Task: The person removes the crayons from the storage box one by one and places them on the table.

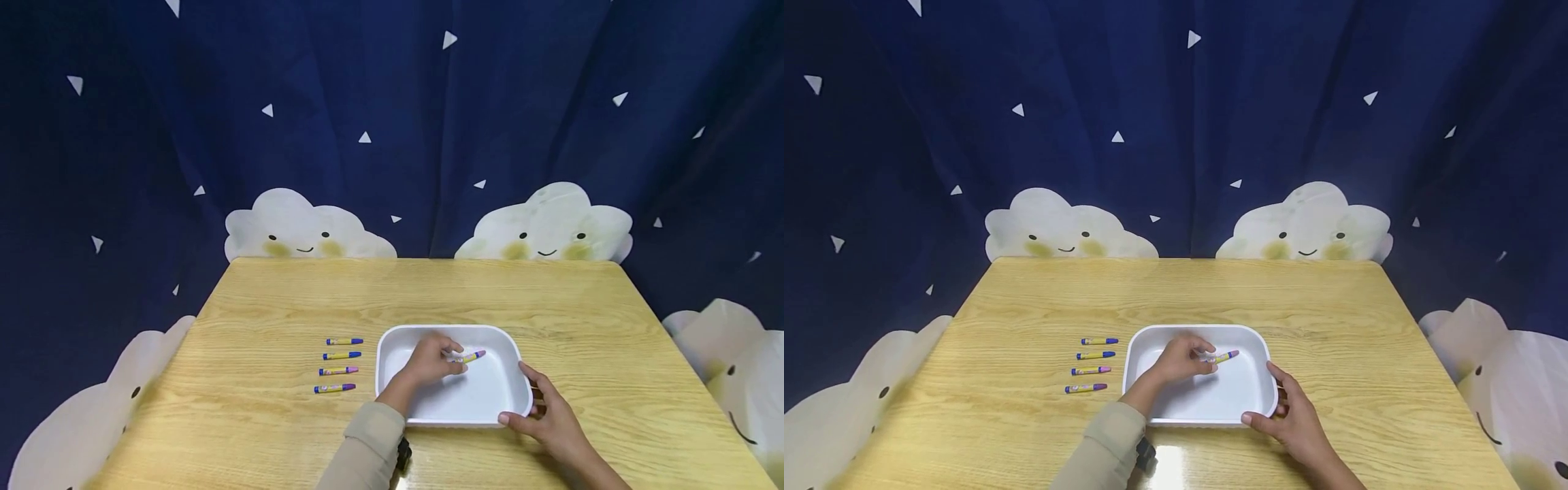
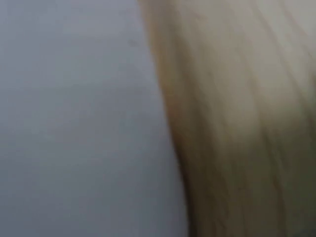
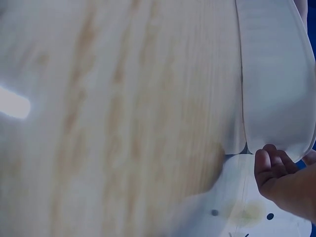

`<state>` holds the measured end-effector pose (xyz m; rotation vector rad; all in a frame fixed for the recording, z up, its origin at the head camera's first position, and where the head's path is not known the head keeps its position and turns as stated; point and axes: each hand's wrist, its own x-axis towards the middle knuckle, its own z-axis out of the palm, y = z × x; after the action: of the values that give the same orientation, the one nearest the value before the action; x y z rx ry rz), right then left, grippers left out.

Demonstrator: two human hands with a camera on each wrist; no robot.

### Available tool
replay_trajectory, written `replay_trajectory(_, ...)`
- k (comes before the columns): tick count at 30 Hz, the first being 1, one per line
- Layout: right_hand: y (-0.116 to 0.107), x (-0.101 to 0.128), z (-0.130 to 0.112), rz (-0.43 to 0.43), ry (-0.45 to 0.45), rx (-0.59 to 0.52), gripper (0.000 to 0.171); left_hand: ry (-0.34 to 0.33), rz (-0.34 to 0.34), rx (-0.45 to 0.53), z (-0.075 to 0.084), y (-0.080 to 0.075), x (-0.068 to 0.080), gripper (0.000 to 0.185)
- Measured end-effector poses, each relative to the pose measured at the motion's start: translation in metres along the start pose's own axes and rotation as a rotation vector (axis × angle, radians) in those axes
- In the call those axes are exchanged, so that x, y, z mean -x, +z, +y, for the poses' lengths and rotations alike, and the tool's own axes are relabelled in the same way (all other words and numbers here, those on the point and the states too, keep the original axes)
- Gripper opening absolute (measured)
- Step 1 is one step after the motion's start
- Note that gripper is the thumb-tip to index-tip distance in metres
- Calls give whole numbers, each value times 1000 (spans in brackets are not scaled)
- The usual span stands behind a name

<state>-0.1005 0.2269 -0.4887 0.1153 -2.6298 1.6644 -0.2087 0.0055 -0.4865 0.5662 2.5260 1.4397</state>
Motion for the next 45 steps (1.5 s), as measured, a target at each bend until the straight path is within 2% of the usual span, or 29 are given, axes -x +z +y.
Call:
replay_trajectory(6, -1, 0, -2, 16, -4, 34, 91, -51, 76, -132, 3, 12, 0, 31)
replay_trajectory(15, 2, -1, -5, 6, 28, 17, 91, -63, 230, -200, -3, 23, 2, 24)
replay_trajectory(21, 2, -1, -2, 12, 39, 24, 92, -77, 207, -241, -3, 22, 3, 10)
replay_trajectory(32, 1, -1, -4, 16, 23, -14, 91, 27, 165, -182, 7, 11, 7, 4)
replay_trajectory(35, 1, 0, -4, 1, 33, -32, 92, 52, 137, -128, 14, 4, 17, 5)
replay_trajectory(38, 1, 0, -5, -15, 43, -42, 92, 79, 110, -66, 18, -8, 34, 5)
replay_trajectory(41, 1, 0, -5, -11, 52, -32, 93, 108, 116, -28, 14, -20, 52, 4)
replay_trajectory(45, -1, 0, -6, -8, 63, -24, 94, 132, 138, -16, 8, -35, 68, 4)
